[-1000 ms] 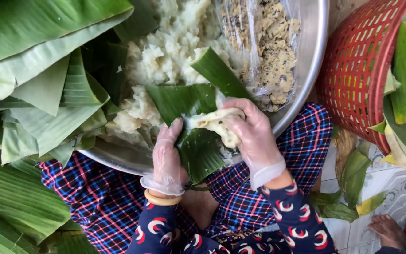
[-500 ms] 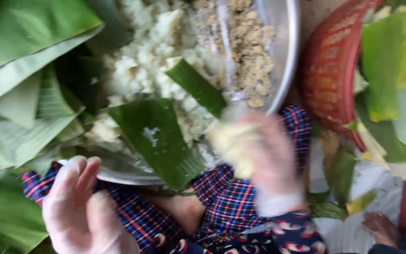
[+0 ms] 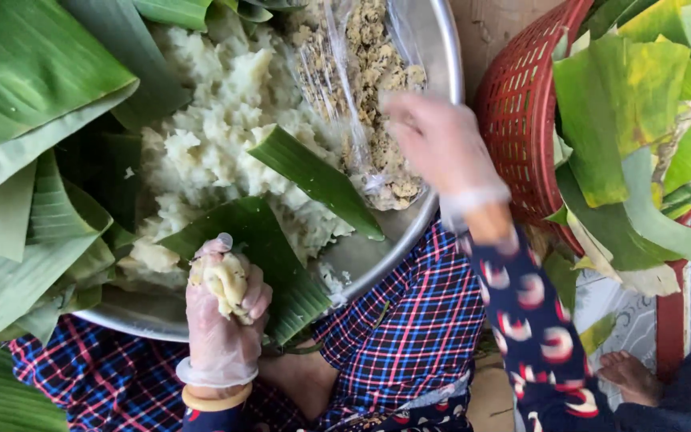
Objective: Wrapping dough and filling in banana leaves to prepare traditional food
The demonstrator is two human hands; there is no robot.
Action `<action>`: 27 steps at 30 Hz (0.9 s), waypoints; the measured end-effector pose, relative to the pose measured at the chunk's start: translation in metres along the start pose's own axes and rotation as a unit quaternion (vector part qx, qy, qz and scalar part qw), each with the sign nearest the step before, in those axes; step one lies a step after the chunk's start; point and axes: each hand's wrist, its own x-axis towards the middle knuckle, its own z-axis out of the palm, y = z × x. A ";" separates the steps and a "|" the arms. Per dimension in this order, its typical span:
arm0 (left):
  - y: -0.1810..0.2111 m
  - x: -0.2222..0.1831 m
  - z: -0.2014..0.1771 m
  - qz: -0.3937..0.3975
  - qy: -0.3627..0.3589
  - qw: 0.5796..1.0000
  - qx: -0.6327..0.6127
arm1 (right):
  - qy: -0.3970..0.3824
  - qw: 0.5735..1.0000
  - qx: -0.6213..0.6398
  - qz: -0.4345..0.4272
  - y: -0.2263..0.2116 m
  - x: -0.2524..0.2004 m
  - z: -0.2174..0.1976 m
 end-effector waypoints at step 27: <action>-0.008 0.011 0.017 -0.072 0.012 0.997 -0.004 | -0.037 0.876 0.444 -0.186 -0.005 -0.059 0.092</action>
